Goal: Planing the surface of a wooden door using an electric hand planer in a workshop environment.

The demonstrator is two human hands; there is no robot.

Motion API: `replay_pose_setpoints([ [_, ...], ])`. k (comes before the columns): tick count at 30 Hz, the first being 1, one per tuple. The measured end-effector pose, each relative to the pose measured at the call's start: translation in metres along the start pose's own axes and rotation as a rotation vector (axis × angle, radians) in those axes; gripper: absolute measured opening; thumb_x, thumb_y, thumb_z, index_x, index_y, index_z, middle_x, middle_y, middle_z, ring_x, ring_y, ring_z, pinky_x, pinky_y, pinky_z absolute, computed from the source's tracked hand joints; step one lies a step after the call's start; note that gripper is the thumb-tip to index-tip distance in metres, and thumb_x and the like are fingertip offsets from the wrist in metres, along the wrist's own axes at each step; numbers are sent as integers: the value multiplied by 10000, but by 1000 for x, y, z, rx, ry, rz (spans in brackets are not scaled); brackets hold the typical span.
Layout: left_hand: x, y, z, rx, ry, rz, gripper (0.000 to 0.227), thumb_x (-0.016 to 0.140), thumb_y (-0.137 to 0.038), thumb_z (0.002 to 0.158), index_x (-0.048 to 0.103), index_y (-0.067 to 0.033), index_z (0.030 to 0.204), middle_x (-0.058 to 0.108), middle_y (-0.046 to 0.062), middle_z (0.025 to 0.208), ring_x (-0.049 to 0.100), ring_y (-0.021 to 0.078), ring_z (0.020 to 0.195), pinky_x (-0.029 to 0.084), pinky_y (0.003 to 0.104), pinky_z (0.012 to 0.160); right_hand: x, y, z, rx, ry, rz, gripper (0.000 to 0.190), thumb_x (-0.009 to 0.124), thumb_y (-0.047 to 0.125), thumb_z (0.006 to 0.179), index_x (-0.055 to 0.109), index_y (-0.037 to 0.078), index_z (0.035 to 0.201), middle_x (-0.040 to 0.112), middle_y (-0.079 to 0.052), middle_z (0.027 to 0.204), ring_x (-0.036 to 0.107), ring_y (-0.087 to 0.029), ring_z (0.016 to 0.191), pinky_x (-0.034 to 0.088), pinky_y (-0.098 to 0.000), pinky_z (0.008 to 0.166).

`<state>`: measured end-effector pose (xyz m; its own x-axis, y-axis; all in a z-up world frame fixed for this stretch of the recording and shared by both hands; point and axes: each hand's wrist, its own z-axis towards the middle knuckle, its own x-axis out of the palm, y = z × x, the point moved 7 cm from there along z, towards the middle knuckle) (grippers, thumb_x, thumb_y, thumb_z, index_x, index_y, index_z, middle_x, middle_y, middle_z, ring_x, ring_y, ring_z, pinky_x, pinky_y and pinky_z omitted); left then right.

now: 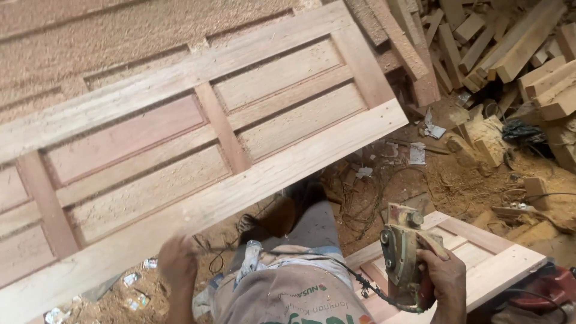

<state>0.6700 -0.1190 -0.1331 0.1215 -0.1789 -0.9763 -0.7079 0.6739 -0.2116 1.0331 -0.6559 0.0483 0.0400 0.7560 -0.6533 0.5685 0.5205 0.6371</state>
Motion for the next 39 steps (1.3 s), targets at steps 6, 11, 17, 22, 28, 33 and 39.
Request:
replay_pose_setpoints([
  [6, -10, 25, -39, -524, -203, -315, 529, 316, -384, 1200, 653, -63, 947, 615, 106, 832, 509, 207, 657, 404, 350, 468, 17, 47, 27, 60, 12, -122, 326, 790, 53, 734, 770, -18, 1051, 663, -132, 679, 561, -196, 605, 451, -322, 554],
  [11, -98, -72, 72, -568, -522, -691, 363, 434, -193, 1189, 590, 10, 930, 704, 294, 1047, 735, 391, 903, 586, 375, 571, 46, 112, 73, 122, 110, -230, 396, 780, 56, 773, 757, 7, 1165, 739, -165, 823, 630, -226, 711, 515, -357, 609],
  [17, -129, -196, 220, -179, -834, -706, 327, 442, -171, 1172, 628, 6, 971, 635, 159, 873, 630, 240, 686, 593, 319, 526, 78, 161, 191, 10, 211, -189, 252, 785, 100, 772, 755, 56, 1018, 628, -88, 648, 536, -169, 570, 430, -319, 485],
  [22, -96, -283, 319, -157, -697, -518, 455, 399, -420, 1145, 582, -98, 880, 607, 74, 830, 550, 183, 634, 465, 326, 454, 90, 245, 245, 20, 287, -419, 464, 754, 182, 825, 711, 68, 1273, 714, -149, 986, 640, -265, 786, 503, -399, 609],
  [28, -29, -333, 370, -236, -626, -476, 557, 373, -518, 1103, 693, -106, 905, 664, 60, 837, 612, 202, 704, 465, 341, 530, 86, 289, 331, -36, 324, -460, 466, 774, 131, 844, 710, 35, 1296, 738, -168, 1001, 665, -262, 854, 495, -376, 684],
  [33, 29, -324, 398, -320, -520, -510, 617, 258, -567, 1094, 624, -119, 877, 660, 65, 852, 600, 220, 788, 490, 359, 598, 85, 306, 362, -125, 274, -464, 295, 793, 206, 858, 743, 56, 1107, 649, -91, 764, 533, -180, 614, 397, -355, 488],
  [39, 59, -297, 416, -481, -528, -616, 586, 276, -479, 1089, 673, -73, 940, 641, 102, 960, 599, 272, 911, 533, 400, 764, 102, 292, 352, -122, 266, -420, 392, 804, 206, 852, 706, 58, 1201, 680, -108, 886, 604, -190, 746, 489, -344, 605],
])
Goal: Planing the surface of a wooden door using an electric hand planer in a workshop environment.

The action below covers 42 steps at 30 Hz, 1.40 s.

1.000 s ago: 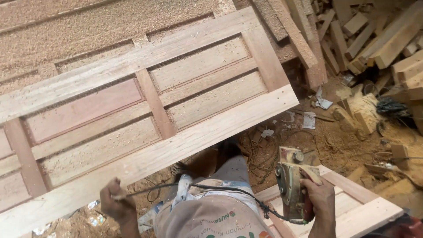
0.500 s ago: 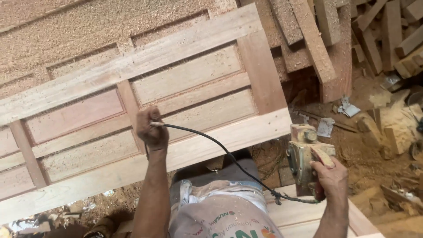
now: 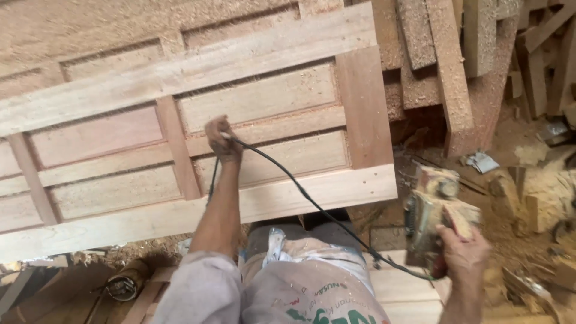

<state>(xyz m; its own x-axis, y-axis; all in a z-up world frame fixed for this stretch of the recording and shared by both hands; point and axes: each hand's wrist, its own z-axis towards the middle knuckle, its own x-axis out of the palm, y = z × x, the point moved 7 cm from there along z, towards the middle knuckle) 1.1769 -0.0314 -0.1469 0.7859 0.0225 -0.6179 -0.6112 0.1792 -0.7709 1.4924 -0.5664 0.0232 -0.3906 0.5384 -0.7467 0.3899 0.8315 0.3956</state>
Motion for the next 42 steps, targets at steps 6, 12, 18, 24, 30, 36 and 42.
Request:
replay_pose_setpoints([
  [6, 3, 75, 37, -137, -257, 59, 642, 272, -602, 1048, 576, -75, 842, 580, 137, 1000, 557, 260, 857, 507, 449, 803, 65, 31, -43, 182, 120, 49, 460, 760, 147, 888, 634, 48, 1319, 709, -179, 1127, 699, -281, 902, 611, -429, 704],
  [12, 24, 124, 47, -298, -242, 431, 474, 333, -546, 1089, 574, -139, 1059, 539, 124, 1258, 543, 346, 1197, 431, 488, 1058, 124, 15, -54, -77, 7, -74, 277, 866, 291, 747, 740, 127, 930, 677, -158, 704, 655, -311, 684, 486, -417, 639],
  [18, 32, 131, 46, -425, -199, 534, 558, 268, -693, 1020, 571, -240, 1142, 514, 77, 1337, 462, 322, 1317, 340, 490, 1158, 150, -10, -34, -177, -22, -134, 304, 869, 296, 729, 745, 148, 964, 681, -191, 770, 680, -365, 780, 496, -461, 708],
  [24, 32, 120, 45, -499, -116, 555, 580, 276, -719, 1010, 540, -238, 1198, 483, 108, 1396, 417, 350, 1386, 262, 506, 1225, 161, 12, -33, -225, -14, -137, 310, 862, 287, 736, 753, 141, 986, 680, -211, 774, 683, -390, 784, 501, -461, 697],
  [30, 27, 106, 46, -458, -142, 547, 542, 295, -716, 1007, 521, -251, 1171, 492, 51, 1299, 447, 301, 1319, 278, 532, 1208, 170, 58, -25, -276, -1, -146, 318, 856, 290, 743, 746, 121, 989, 683, -246, 797, 686, -423, 812, 513, -457, 717],
  [36, 25, 106, 43, -437, -151, 544, 533, 293, -707, 1016, 511, -245, 1169, 489, 52, 1286, 452, 299, 1297, 286, 539, 1186, 193, 80, 0, -310, 3, -147, 358, 857, 297, 737, 753, 114, 1026, 700, -268, 837, 690, -468, 875, 509, -523, 752],
  [42, 23, 101, 44, -399, -174, 529, 544, 292, -698, 1021, 534, -231, 1158, 488, 67, 1270, 466, 319, 1254, 333, 512, 1135, 211, 146, 3, -326, 1, -154, 381, 855, 326, 711, 765, 156, 1040, 710, -243, 845, 698, -447, 905, 501, -522, 759],
])
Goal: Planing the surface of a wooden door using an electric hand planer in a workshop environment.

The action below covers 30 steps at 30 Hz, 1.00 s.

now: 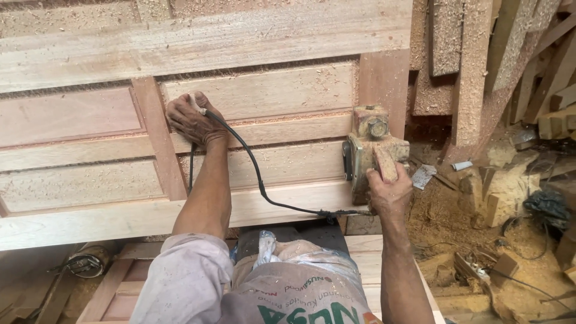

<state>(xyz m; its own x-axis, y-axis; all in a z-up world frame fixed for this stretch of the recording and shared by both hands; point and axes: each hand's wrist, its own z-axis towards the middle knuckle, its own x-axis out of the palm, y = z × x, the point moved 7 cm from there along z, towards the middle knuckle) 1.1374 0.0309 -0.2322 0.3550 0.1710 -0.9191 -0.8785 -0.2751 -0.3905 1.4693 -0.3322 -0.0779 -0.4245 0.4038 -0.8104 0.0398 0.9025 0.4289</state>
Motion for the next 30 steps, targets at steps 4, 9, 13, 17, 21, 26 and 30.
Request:
replay_pose_setpoints([
  [4, 4, 4, 0, 12, -4, 36, 538, 315, -700, 1021, 536, -231, 1167, 486, 71, 1292, 452, 330, 1267, 329, 515, 1131, 7, 38, 19, -40, 22, 12, 376, 847, 324, 709, 761, 150, 1032, 713, -226, 837, 711, -422, 896, 529, -479, 778],
  [9, 7, 4, 0, -2, 5, 69, 561, 305, -698, 1022, 529, -213, 1190, 484, 109, 1318, 442, 365, 1282, 327, 519, 1128, 15, 75, 41, -84, 32, -20, 367, 835, 343, 711, 749, 128, 996, 706, -220, 796, 710, -415, 843, 516, -500, 747],
  [13, 7, 5, 0, 1, 7, 71, 587, 291, -714, 1014, 523, -208, 1200, 499, 118, 1278, 456, 380, 1261, 303, 540, 1131, 19, 119, 54, -129, 44, 30, 344, 821, 290, 749, 736, 71, 1001, 695, -227, 787, 701, -363, 732, 544, -470, 706],
  [17, 12, 9, -1, 4, 10, 54, 606, 259, -711, 1021, 519, -192, 1193, 473, 129, 1322, 436, 390, 1276, 300, 527, 1126, 32, 143, 88, -209, 24, 37, 347, 809, 298, 724, 739, 57, 963, 668, -232, 728, 698, -365, 683, 505, -470, 622],
  [21, 5, 2, 2, 14, 18, 45, 582, 278, -704, 1022, 509, -198, 1194, 466, 123, 1307, 438, 385, 1259, 301, 534, 1114, 43, 193, 117, -296, 42, 165, 267, 764, 224, 708, 732, 64, 918, 629, -118, 648, 661, -201, 570, 509, -333, 530],
  [26, -21, -25, 0, 153, -115, 103, 555, 313, -596, 1028, 600, -129, 1115, 570, 181, 1196, 530, 423, 1138, 399, 560, 983, 28, 231, 122, -220, 232, 167, 427, 638, 172, 748, 715, 83, 1159, 669, 44, 841, 572, -59, 683, 465, -247, 514],
  [30, -6, -10, 2, 27, -45, 33, 710, 195, -692, 996, 588, -128, 1175, 526, 203, 1295, 449, 425, 1265, 299, 566, 1083, -4, 180, 75, -140, 189, 151, 332, 711, 139, 772, 693, 66, 1096, 635, -42, 752, 576, -109, 608, 457, -260, 511],
])
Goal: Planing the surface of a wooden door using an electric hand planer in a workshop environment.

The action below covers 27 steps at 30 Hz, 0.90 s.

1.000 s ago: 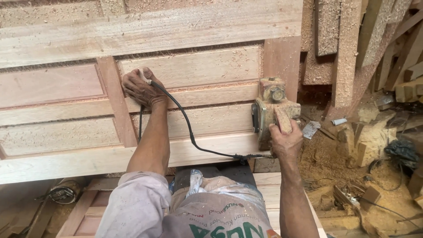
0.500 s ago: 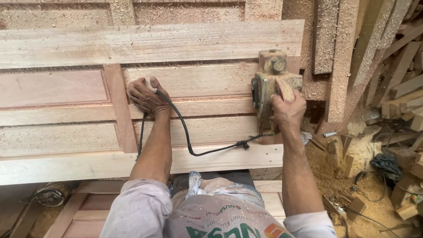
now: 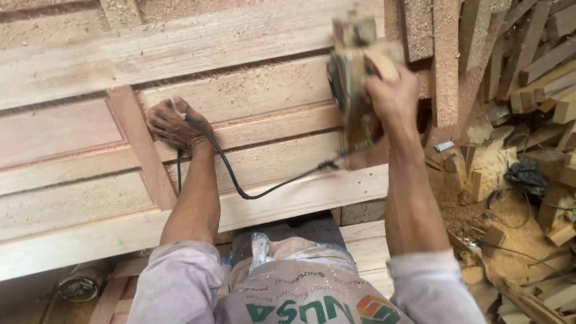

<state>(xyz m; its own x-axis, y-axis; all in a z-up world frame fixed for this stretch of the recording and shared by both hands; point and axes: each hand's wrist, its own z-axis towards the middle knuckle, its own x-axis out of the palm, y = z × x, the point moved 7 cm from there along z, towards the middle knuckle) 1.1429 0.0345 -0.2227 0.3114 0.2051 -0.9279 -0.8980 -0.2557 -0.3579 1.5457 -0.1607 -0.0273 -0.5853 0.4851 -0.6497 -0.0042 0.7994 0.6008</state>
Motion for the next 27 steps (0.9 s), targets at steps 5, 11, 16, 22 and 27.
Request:
replay_pose_setpoints([
  [5, 26, 18, -2, -98, 171, -61, 717, 148, -745, 986, 570, -231, 1251, 471, 151, 1472, 378, 453, 1418, 158, 623, 1221, -56, -66, -130, 107, -102, -68, 333, 803, 191, 738, 732, -4, 998, 675, -235, 821, 644, -285, 791, 506, -400, 729],
  [11, 17, -15, -25, 436, 7, -130, 539, 220, -654, 1047, 567, -241, 1053, 551, 65, 1226, 528, 286, 1217, 411, 503, 978, -98, -225, -212, 318, -176, -135, 311, 888, 307, 750, 720, 81, 883, 675, -178, 683, 668, -305, 656, 507, -418, 650],
  [16, 17, -28, -36, 473, 128, -153, 542, 304, -715, 1014, 543, -249, 1154, 469, -7, 1287, 477, 253, 1246, 385, 446, 1006, -95, -246, -232, 325, -205, -126, 258, 888, 292, 747, 716, 125, 841, 677, -118, 634, 672, -251, 656, 505, -376, 645],
  [22, 24, -25, -35, 445, 172, -113, 512, 382, -705, 1000, 538, -247, 1166, 443, -8, 1307, 440, 255, 1278, 384, 461, 1030, -81, -290, -212, 280, -211, -110, 251, 879, 291, 749, 728, 152, 895, 676, -105, 651, 654, -237, 656, 492, -353, 642],
  [27, 21, -27, -36, 442, 152, -84, 415, 478, -629, 1008, 531, -245, 1154, 444, -8, 1302, 432, 262, 1289, 385, 465, 1043, -72, -301, -190, 245, -203, -133, 283, 879, 302, 751, 732, 149, 939, 668, -167, 709, 647, -300, 698, 482, -392, 672],
])
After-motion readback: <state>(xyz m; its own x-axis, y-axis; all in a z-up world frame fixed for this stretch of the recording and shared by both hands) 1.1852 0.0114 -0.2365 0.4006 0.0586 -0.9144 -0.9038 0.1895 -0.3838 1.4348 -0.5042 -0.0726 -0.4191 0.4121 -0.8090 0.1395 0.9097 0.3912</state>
